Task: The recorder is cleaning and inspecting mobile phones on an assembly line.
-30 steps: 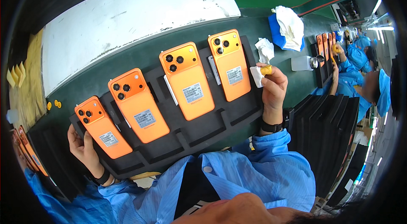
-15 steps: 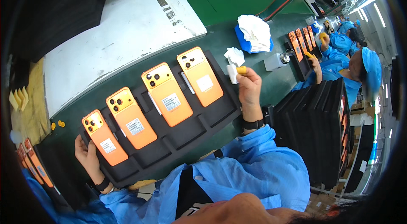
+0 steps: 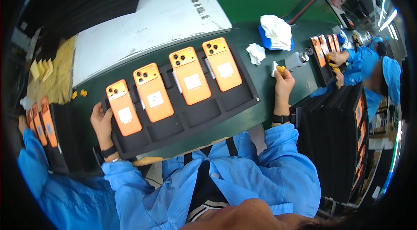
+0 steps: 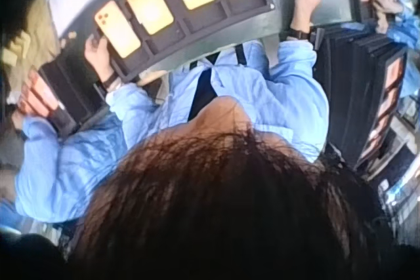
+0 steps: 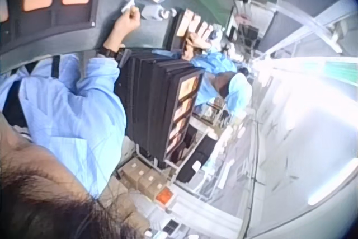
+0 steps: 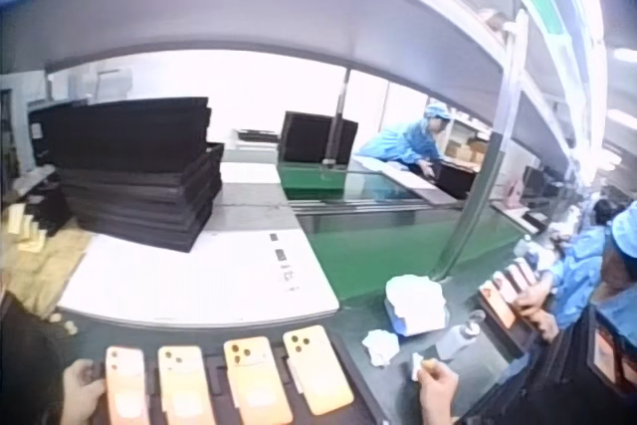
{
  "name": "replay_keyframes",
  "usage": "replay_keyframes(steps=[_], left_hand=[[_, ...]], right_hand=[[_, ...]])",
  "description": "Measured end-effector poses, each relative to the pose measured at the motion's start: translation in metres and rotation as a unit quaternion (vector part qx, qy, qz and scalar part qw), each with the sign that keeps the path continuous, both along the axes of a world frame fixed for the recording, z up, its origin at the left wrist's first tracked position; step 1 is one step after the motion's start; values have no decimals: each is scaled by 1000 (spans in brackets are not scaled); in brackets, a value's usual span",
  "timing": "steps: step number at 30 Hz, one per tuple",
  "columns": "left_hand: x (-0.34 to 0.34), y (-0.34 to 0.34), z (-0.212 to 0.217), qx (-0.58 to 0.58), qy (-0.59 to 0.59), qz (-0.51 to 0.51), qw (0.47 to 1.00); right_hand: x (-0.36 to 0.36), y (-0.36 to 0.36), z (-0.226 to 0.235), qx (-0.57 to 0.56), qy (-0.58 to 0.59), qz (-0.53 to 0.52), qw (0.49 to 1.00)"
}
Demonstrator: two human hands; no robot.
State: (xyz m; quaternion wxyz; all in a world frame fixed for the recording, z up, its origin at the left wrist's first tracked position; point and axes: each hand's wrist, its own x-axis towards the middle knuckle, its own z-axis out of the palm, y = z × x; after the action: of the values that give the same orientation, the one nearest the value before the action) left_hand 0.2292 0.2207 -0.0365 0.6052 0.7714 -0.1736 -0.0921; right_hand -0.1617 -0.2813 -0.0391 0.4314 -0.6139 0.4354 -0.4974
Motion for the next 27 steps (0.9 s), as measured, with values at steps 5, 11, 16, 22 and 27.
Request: replay_keyframes(steps=[5,11,16,22,27], left_hand=[[-1,0,-1,-20,-7,9,1000],[-18,-1,6,25,-32,78,996],[-69,11,22,59,-54,113,990],[-131,-16,54,181,-273,119,937],[-131,-16,46,189,-301,175,918]], right_hand=[[-2,-6,-14,-109,136,-14,985],[-9,-7,-18,-165,185,-55,967],[-3,-1,-10,-207,247,-71,944],[3,3,-3,-216,288,-73,930],[-4,0,-9,-231,216,-71,946]])
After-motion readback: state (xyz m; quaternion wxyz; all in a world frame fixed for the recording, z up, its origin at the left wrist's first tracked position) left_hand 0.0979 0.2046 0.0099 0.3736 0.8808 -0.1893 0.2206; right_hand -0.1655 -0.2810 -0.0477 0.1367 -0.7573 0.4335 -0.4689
